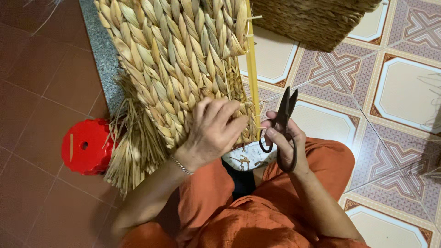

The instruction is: The person trims the edges of a woven basket using shears. They rotate the basket to access different sides and cut protruding strands to create a neat finish.

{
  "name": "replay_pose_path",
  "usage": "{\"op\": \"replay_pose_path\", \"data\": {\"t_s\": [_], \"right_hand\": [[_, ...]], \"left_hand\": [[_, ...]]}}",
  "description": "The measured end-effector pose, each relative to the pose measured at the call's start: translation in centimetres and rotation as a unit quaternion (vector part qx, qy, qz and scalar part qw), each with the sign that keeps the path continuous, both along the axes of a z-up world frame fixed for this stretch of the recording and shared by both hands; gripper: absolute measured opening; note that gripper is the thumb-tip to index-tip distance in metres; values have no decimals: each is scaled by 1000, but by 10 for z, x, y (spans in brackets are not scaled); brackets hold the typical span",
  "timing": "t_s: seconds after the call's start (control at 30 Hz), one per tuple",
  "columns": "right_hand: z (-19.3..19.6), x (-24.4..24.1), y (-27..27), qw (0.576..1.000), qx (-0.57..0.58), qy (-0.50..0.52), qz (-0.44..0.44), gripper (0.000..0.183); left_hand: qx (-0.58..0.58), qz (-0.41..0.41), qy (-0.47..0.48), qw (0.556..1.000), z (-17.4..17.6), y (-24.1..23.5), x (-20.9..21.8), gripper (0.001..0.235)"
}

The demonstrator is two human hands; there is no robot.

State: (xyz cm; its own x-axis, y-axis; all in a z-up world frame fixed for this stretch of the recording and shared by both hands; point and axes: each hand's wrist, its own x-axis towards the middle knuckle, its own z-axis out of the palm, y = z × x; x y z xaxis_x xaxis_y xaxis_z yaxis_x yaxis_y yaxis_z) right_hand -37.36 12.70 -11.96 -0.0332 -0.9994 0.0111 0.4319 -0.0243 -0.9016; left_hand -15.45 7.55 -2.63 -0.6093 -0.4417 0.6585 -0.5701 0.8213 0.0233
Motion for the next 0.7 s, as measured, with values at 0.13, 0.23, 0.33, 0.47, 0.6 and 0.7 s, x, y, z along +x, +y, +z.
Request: {"op": "replay_pose_path", "data": {"t_s": [0.13, 0.23, 0.33, 0.47, 0.6, 0.7], "right_hand": [[-2, -3, 4, 1000, -5, -5, 3, 44], [-1, -1, 3, 1000, -2, 0, 9, 42], [-2, 3, 4, 1000, 13, 4, 17, 41], [-9, 10, -2, 998, 36, -56, 10, 39], [-15, 10, -11, 995, 35, -88, 18, 40], [-16, 8, -18, 996, 19, -77, 34, 38]], "left_hand": [[-34, 1, -48, 998, -6, 8, -8, 15], [-45, 1, -83, 995, -7, 11, -6, 21], [-49, -13, -62, 997, -9, 7, -9, 21], [-37, -25, -37, 998, -11, 4, -8, 24], [-19, -24, -19, 999, -12, 6, -7, 26], [5, -21, 4, 1000, -12, 8, -8, 24]]}}
